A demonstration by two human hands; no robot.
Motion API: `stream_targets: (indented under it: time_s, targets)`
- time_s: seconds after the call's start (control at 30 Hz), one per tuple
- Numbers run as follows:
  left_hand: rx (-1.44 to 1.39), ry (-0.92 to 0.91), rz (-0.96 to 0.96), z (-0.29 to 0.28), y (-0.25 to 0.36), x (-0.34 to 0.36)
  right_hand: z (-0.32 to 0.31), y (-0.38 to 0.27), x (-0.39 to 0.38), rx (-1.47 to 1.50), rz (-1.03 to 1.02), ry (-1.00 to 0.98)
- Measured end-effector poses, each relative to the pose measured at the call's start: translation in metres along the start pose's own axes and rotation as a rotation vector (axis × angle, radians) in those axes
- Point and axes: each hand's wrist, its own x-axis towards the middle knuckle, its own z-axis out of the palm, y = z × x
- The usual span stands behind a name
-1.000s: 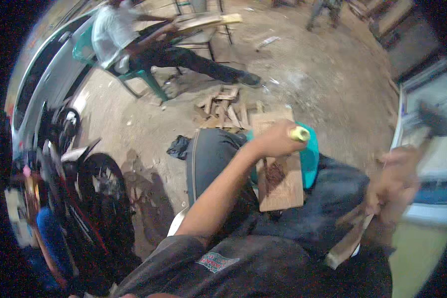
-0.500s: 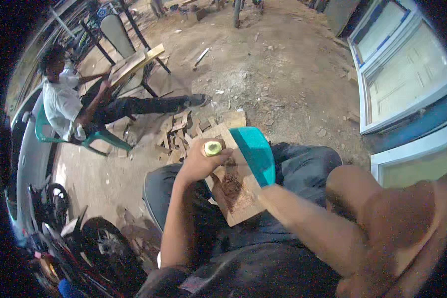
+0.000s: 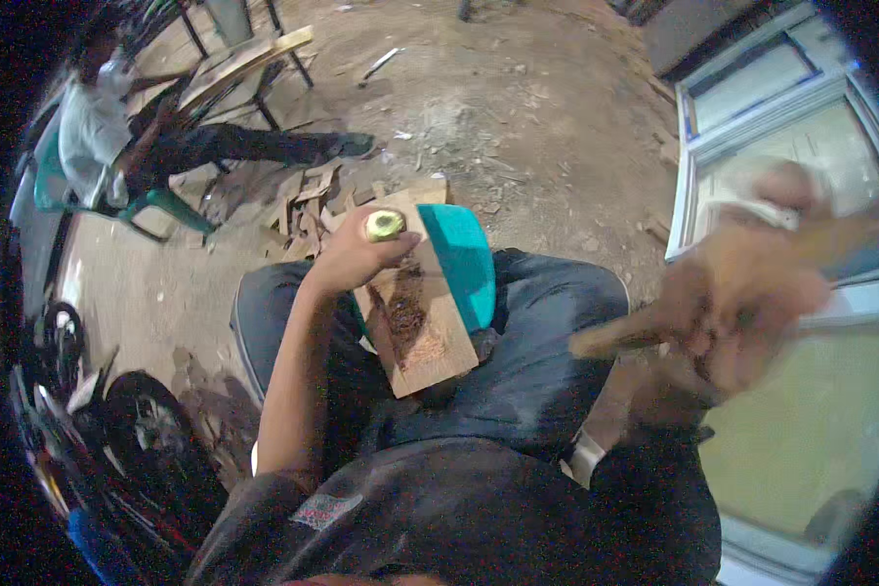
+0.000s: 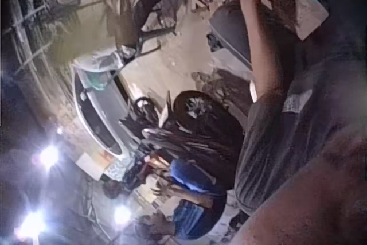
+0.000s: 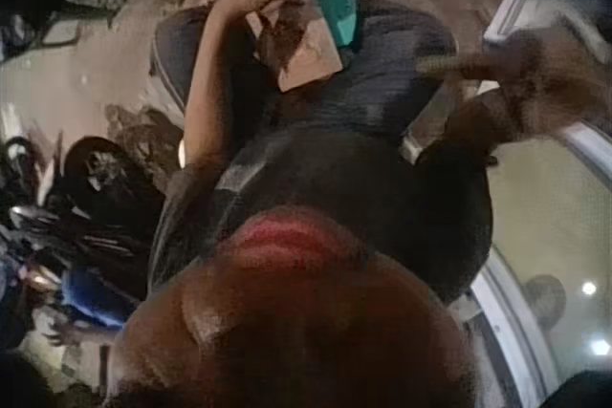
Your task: The person carves a design into a wooden board by striking a chisel with a hammer. The person repeatedly positions the chisel against the wood and uses the hammer to drive it, removing small chips of wood.
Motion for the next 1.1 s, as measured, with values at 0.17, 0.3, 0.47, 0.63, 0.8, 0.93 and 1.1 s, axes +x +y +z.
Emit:
stream_targets:
  time_s: [0.17, 0.3, 0.47, 0.63, 0.8, 0.93, 1.1]
  targets:
    - [-0.116, 0.03, 0.073, 0.002, -0.011, -0.004, 0.044, 0.065, -0.032, -0.265, 0.731, -0.169]
    - [-0.075, 0.083, 0.068, -0.004, -0.008, -0.013, 0.057, 0.041, -0.027, -0.181, 0.508, -0.161]
    - [-0.182, 0.107, 0.026, -0.014, -0.015, -0.017, 0.082, -0.018, 0.001, -0.028, -0.082, 0.16]
    - [-0.135, 0.093, 0.082, -0.011, -0.019, -0.007, 0.085, 0.09, -0.018, -0.43, 0.109, -0.107]
    - [-0.133, 0.192, 0.133, -0.014, -0.037, -0.009, 0.083, 0.027, 0.007, -0.693, 0.273, -0.083]
    - [-0.148, 0.207, 0.099, -0.015, -0.032, -0.016, 0.115, -0.035, 0.029, -0.457, -0.181, 0.191]
    - [-0.148, 0.186, 0.138, -0.016, -0.029, -0.019, 0.105, 0.07, -0.011, -0.945, 0.143, -0.119]
